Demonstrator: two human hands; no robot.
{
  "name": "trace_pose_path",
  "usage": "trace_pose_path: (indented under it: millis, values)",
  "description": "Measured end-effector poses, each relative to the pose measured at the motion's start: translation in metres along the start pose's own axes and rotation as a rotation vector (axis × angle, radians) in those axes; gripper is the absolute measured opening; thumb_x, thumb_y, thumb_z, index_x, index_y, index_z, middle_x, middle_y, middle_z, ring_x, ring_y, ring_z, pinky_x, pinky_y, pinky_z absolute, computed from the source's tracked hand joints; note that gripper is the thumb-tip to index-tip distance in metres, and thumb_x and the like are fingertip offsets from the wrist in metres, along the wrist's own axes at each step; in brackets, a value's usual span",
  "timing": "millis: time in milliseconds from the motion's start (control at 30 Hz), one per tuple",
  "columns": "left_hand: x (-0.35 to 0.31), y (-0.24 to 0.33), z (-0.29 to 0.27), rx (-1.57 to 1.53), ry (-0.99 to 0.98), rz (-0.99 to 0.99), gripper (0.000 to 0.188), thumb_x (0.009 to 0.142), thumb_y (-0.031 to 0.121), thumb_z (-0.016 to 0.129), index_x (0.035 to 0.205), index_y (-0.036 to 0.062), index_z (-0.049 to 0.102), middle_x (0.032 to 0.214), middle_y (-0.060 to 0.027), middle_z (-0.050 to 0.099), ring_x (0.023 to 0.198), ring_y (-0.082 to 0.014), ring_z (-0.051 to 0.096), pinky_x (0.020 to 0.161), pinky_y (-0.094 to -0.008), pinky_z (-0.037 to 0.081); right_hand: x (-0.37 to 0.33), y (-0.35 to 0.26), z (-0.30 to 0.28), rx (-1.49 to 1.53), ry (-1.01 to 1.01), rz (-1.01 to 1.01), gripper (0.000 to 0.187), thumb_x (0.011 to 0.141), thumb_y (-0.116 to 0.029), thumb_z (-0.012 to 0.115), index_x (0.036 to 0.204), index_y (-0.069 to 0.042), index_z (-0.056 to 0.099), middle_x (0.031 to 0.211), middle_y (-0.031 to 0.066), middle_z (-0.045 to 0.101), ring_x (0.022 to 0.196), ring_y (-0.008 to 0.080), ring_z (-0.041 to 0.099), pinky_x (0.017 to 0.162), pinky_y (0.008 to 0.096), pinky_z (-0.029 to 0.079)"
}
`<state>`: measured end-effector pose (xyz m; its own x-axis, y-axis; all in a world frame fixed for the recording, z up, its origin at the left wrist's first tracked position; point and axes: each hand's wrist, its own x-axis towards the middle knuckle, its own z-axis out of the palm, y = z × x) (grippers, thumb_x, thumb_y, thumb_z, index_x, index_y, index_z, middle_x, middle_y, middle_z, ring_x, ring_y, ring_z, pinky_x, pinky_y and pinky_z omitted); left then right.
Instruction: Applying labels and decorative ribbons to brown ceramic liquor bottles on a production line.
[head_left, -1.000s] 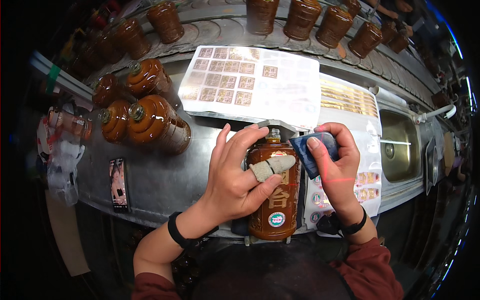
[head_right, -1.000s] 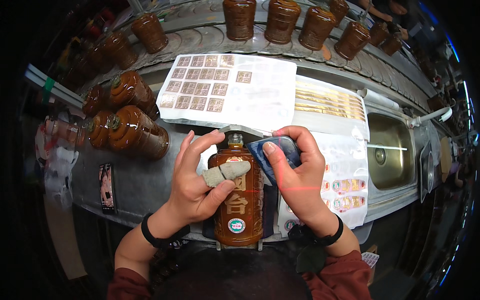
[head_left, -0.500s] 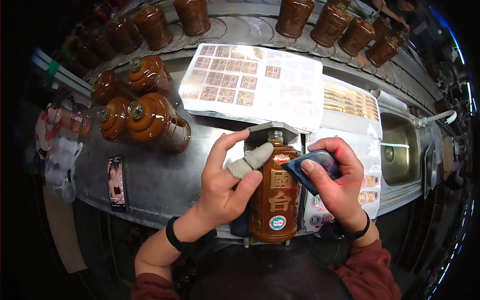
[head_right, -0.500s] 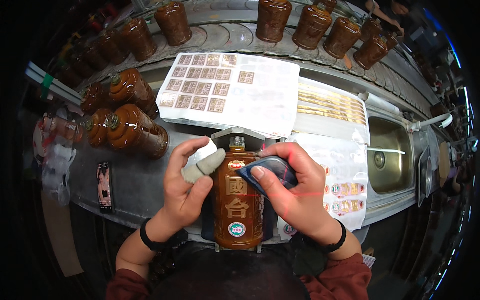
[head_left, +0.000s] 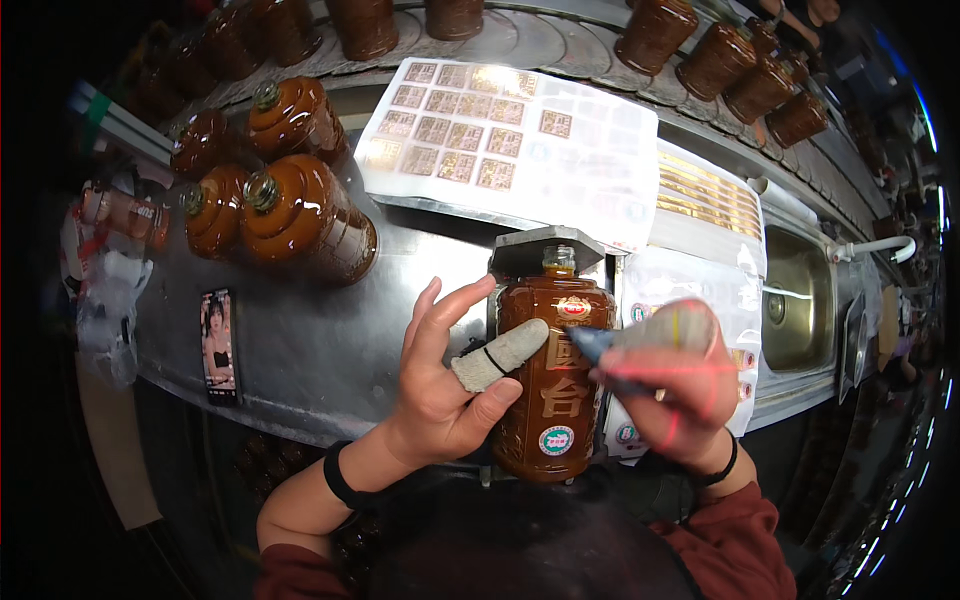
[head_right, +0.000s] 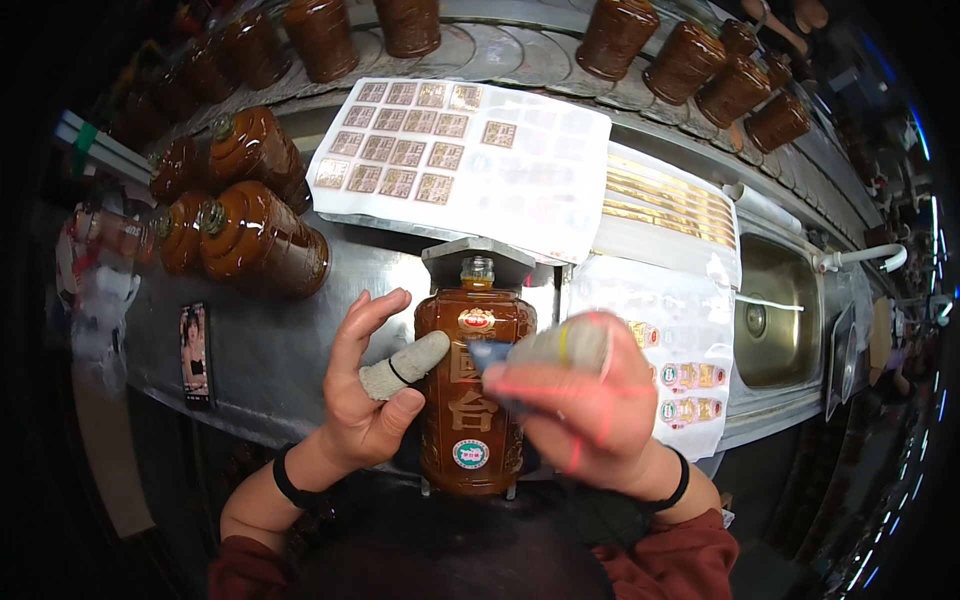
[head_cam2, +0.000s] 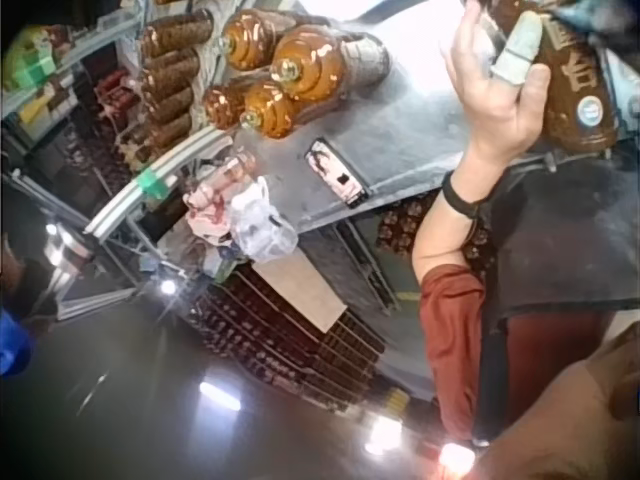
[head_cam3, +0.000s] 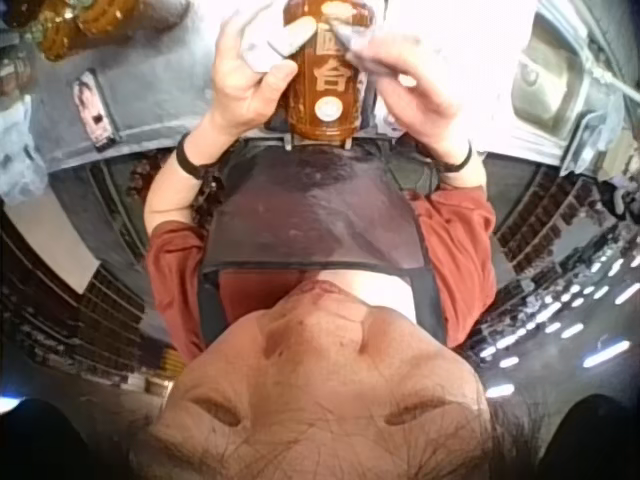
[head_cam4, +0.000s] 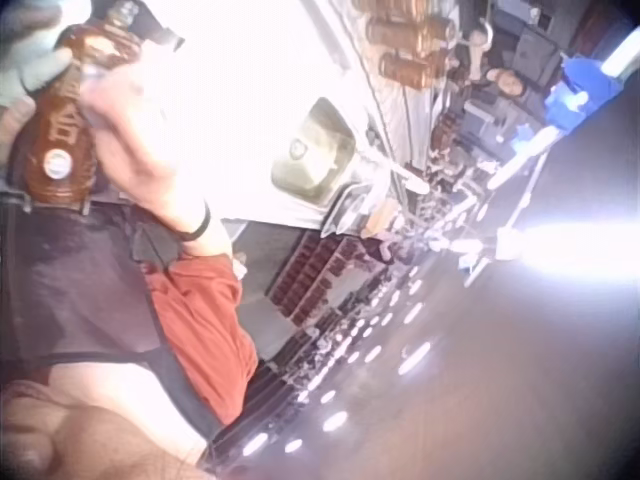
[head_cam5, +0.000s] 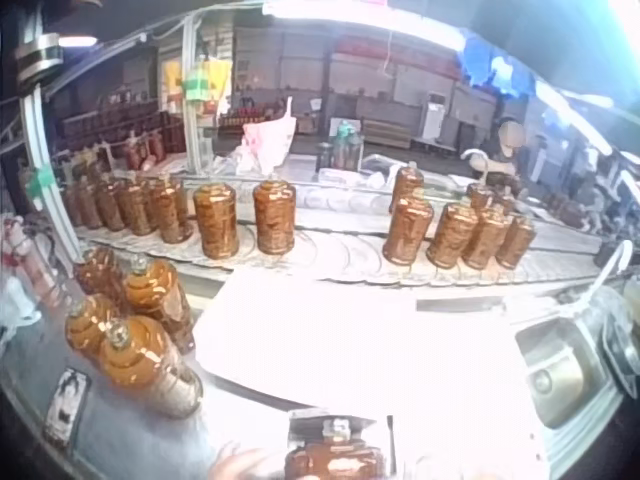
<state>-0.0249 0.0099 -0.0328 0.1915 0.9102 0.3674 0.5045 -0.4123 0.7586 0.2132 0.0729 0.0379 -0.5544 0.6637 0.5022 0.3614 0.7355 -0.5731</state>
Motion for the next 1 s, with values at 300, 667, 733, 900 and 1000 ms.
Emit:
trace_pose_path:
  millis: [300, 667, 733, 900, 1000]
  values:
    - [-0.011, 0.009, 0.008, -0.263, 0.189, -0.159, 0.042, 0.095, 0.033, 0.061, 0.124, 0.0041, 0.072, 0.141, -0.0267, 0.050, 0.128, -0.0396, 0.051, 0.116, -0.0561, 0.026, 0.009, -0.013, -0.004, -0.108, -0.083, -0.076, 0.040, 0.059, 0.001, 0.075, 0.098, -0.008, 0.077, 0.088, 0.0043, 0.070, 0.077, 0.0221, 0.060, 0.068, 0.0364, 0.047]
    - [-0.019, 0.003, 0.005, -0.200, 0.168, -0.096, 0.042, 0.096, 0.032, 0.061, 0.125, 0.0039, 0.071, 0.144, -0.0280, 0.047, 0.129, -0.0388, 0.051, 0.116, -0.0554, 0.025, 0.007, -0.020, 0.006, -0.069, -0.133, -0.125, 0.035, 0.061, -0.009, 0.078, 0.096, -0.009, 0.079, 0.094, 0.0022, 0.069, 0.080, 0.0216, 0.058, 0.067, 0.0341, 0.045]
    - [-0.016, 0.004, 0.006, -0.208, 0.164, -0.090, 0.042, 0.096, 0.032, 0.061, 0.125, 0.0040, 0.071, 0.144, -0.0280, 0.047, 0.130, -0.0389, 0.050, 0.116, -0.0558, 0.025, 0.007, -0.015, 0.008, -0.121, -0.115, -0.134, 0.036, 0.060, -0.009, 0.078, 0.095, -0.010, 0.079, 0.092, 0.0018, 0.069, 0.079, 0.0218, 0.058, 0.067, 0.0343, 0.045]
    - [-0.016, 0.002, 0.006, -0.205, 0.152, -0.114, 0.042, 0.096, 0.034, 0.061, 0.126, 0.0051, 0.071, 0.143, -0.0285, 0.047, 0.133, -0.0400, 0.048, 0.117, -0.0575, 0.024, -0.006, -0.018, -0.001, 0.035, -0.174, -0.142, 0.038, 0.059, -0.006, 0.078, 0.097, -0.010, 0.078, 0.092, 0.0012, 0.070, 0.077, 0.0218, 0.058, 0.067, 0.0347, 0.045]
    - [-0.013, 0.009, 0.007, -0.239, 0.149, -0.135, 0.043, 0.096, 0.035, 0.062, 0.126, 0.0055, 0.071, 0.144, -0.0282, 0.047, 0.133, -0.0401, 0.048, 0.117, -0.0576, 0.024, -0.001, -0.012, -0.005, 0.002, -0.103, -0.041, 0.038, 0.064, 0.003, 0.075, 0.101, -0.007, 0.075, 0.087, 0.0036, 0.072, 0.074, 0.0203, 0.063, 0.068, 0.0336, 0.047]
